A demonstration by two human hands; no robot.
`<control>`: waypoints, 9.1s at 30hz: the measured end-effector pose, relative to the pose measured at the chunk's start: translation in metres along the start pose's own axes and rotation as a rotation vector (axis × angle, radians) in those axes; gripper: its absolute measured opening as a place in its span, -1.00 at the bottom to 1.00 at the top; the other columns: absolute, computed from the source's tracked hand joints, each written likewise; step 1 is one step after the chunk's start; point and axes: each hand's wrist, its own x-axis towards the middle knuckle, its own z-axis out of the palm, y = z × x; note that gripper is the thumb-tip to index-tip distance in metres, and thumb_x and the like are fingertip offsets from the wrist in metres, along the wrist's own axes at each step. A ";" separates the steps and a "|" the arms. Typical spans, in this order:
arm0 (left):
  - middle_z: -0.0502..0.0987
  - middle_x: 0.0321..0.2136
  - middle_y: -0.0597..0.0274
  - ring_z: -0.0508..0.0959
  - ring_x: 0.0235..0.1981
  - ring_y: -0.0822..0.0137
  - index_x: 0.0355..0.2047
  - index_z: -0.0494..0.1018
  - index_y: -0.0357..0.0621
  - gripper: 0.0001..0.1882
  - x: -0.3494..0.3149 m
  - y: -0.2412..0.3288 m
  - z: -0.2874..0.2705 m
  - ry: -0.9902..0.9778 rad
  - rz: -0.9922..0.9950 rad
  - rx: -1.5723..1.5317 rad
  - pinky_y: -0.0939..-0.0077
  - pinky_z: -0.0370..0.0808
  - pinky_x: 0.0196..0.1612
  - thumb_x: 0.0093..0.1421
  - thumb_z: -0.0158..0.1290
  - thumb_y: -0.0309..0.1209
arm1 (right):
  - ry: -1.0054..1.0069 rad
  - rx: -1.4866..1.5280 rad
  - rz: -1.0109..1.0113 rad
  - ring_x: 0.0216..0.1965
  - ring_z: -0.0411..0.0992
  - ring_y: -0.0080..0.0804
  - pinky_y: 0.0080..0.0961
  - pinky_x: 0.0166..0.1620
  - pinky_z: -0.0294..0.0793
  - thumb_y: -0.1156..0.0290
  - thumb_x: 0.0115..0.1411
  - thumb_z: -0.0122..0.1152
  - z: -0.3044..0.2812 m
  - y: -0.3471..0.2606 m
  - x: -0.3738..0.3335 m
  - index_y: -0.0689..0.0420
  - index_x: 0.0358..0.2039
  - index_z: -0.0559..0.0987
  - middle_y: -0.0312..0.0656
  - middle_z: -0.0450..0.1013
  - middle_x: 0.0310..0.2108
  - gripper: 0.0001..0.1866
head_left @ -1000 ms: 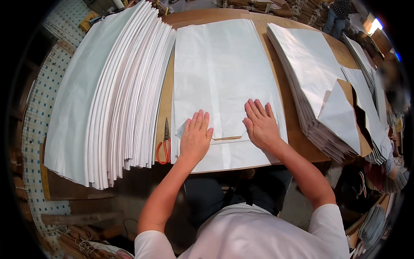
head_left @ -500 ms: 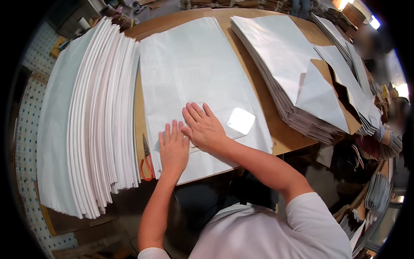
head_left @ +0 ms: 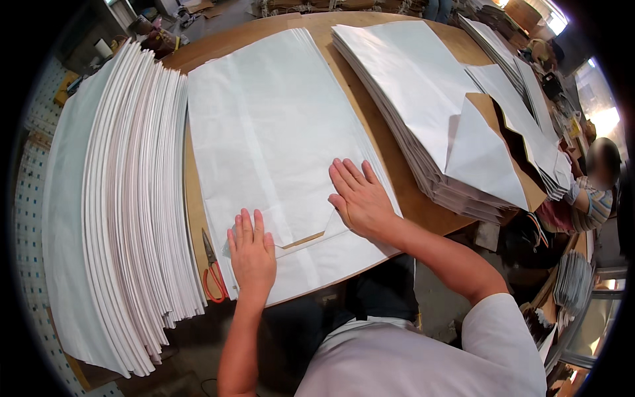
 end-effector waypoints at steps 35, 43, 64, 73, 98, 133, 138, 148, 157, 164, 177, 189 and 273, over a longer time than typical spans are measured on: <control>0.49 0.14 -0.20 0.43 0.22 -0.20 0.29 0.36 -0.29 -0.25 -0.042 -0.034 -0.053 0.060 0.172 -0.054 0.12 0.41 0.25 0.14 0.34 -0.30 | -0.020 1.195 0.995 -0.07 0.61 -0.06 -0.13 -0.01 0.51 -0.11 0.20 0.17 0.421 0.007 -0.287 0.30 -0.10 0.68 0.16 0.64 -0.15 -0.35; 0.50 0.15 -0.26 0.50 0.14 -0.20 0.20 0.38 -0.31 -0.33 -0.048 -0.025 -0.088 -0.092 0.362 0.192 0.09 0.48 0.22 0.16 0.29 -0.23 | -0.437 1.271 1.142 -0.06 0.61 -0.04 -0.13 0.00 0.51 -0.10 0.20 0.17 0.376 0.011 -0.306 0.30 -0.10 0.69 0.18 0.63 -0.13 -0.36; 0.66 -0.28 0.02 0.66 -0.34 0.02 0.24 0.48 -0.03 -0.50 -0.116 0.026 -0.337 0.522 -0.041 0.556 0.18 0.57 -0.33 0.29 0.08 -0.59 | -0.583 1.221 1.244 -0.01 0.60 0.04 -0.12 0.02 0.51 -0.08 0.19 0.16 0.354 0.046 -0.321 0.29 -0.10 0.69 0.22 0.61 -0.08 -0.38; 0.59 0.10 0.01 0.61 0.02 0.01 0.33 0.39 -0.08 -0.49 -0.131 -0.071 -0.334 0.174 -0.501 0.481 0.14 0.52 0.09 0.38 0.08 -0.37 | -0.553 1.194 1.258 0.01 0.60 0.07 -0.11 0.03 0.51 -0.07 0.18 0.15 0.360 0.051 -0.320 0.28 -0.10 0.70 0.23 0.61 -0.06 -0.39; 0.60 -0.21 0.07 0.64 -0.20 0.08 0.00 0.54 -0.24 -0.71 -0.094 0.072 0.275 -0.636 -1.033 -1.462 0.30 0.61 -0.01 0.44 0.00 -0.31 | 0.530 0.818 0.501 -0.45 0.44 -0.38 -0.44 -0.34 0.43 0.52 0.39 0.10 0.005 0.043 -0.147 0.26 -0.39 0.53 -0.17 0.46 -0.46 -0.82; 0.61 -0.15 0.04 0.63 -0.12 0.09 0.05 0.52 -0.23 -0.70 0.005 0.066 0.257 -0.683 -0.802 -1.349 0.32 0.58 0.03 0.41 0.03 -0.34 | 0.538 0.744 0.506 -0.48 0.40 -0.35 -0.44 -0.39 0.38 0.55 0.30 0.14 0.009 0.034 -0.144 0.25 -0.40 0.52 -0.14 0.42 -0.47 -0.89; 0.61 -0.14 0.04 0.63 -0.11 0.09 0.05 0.52 -0.23 -0.70 0.009 0.068 0.255 -0.678 -0.778 -1.341 0.32 0.58 0.04 0.41 0.03 -0.34 | 0.542 0.747 0.503 -0.48 0.40 -0.33 -0.42 -0.40 0.38 0.55 0.30 0.14 0.007 0.034 -0.143 0.25 -0.40 0.51 -0.13 0.42 -0.48 -0.89; 0.61 -0.12 0.03 0.62 -0.09 0.09 0.06 0.52 -0.23 -0.69 0.009 0.067 0.253 -0.686 -0.752 -1.322 0.33 0.57 0.05 0.41 0.03 -0.35 | 0.537 0.729 0.503 -0.48 0.39 -0.30 -0.40 -0.40 0.38 0.54 0.30 0.14 0.004 0.032 -0.141 0.25 -0.41 0.50 -0.12 0.41 -0.49 -0.88; 0.61 -0.10 0.03 0.62 -0.07 0.09 0.08 0.51 -0.23 -0.69 0.006 0.064 0.249 -0.692 -0.735 -1.310 0.33 0.56 0.06 0.40 0.04 -0.36 | 0.520 0.730 0.510 -0.48 0.41 -0.26 -0.39 -0.39 0.39 0.52 0.29 0.15 0.007 0.032 -0.146 0.25 -0.42 0.50 -0.11 0.41 -0.48 -0.87; 0.61 -0.09 0.02 0.62 -0.06 0.10 0.08 0.51 -0.22 -0.68 0.014 0.067 0.249 -0.684 -0.712 -1.304 0.34 0.56 0.07 0.40 0.04 -0.36 | 0.538 0.693 0.483 -0.48 0.41 -0.22 -0.37 -0.37 0.40 0.53 0.29 0.15 0.008 0.034 -0.143 0.25 -0.41 0.50 -0.09 0.41 -0.49 -0.88; 0.61 -0.06 0.01 0.62 -0.03 0.10 0.10 0.51 -0.22 -0.67 0.018 0.066 0.246 -0.692 -0.678 -1.281 0.34 0.55 0.09 0.39 0.05 -0.37 | 0.524 0.717 0.500 -0.48 0.41 -0.26 -0.38 -0.38 0.39 0.53 0.30 0.13 0.004 0.033 -0.143 0.25 -0.41 0.50 -0.09 0.40 -0.49 -0.87; 0.61 -0.04 0.00 0.62 0.00 0.10 0.12 0.50 -0.22 -0.66 0.014 0.063 0.241 -0.684 -0.621 -1.261 0.35 0.54 0.10 0.38 0.06 -0.38 | 0.516 0.698 0.501 -0.46 0.42 -0.18 -0.34 -0.36 0.41 0.51 0.30 0.15 0.005 0.033 -0.141 0.25 -0.42 0.49 -0.06 0.40 -0.49 -0.86; 0.50 -0.11 0.31 0.45 -0.21 0.43 0.08 0.46 -0.20 -0.65 -0.023 -0.065 -0.015 0.230 -0.541 -1.145 0.46 0.47 -0.18 0.41 0.10 -0.24 | 0.404 1.351 0.770 -0.68 0.39 -0.24 -0.18 -0.50 0.40 0.19 0.38 0.06 -0.024 0.005 0.024 0.30 -0.63 0.44 -0.04 0.42 -0.65 -0.49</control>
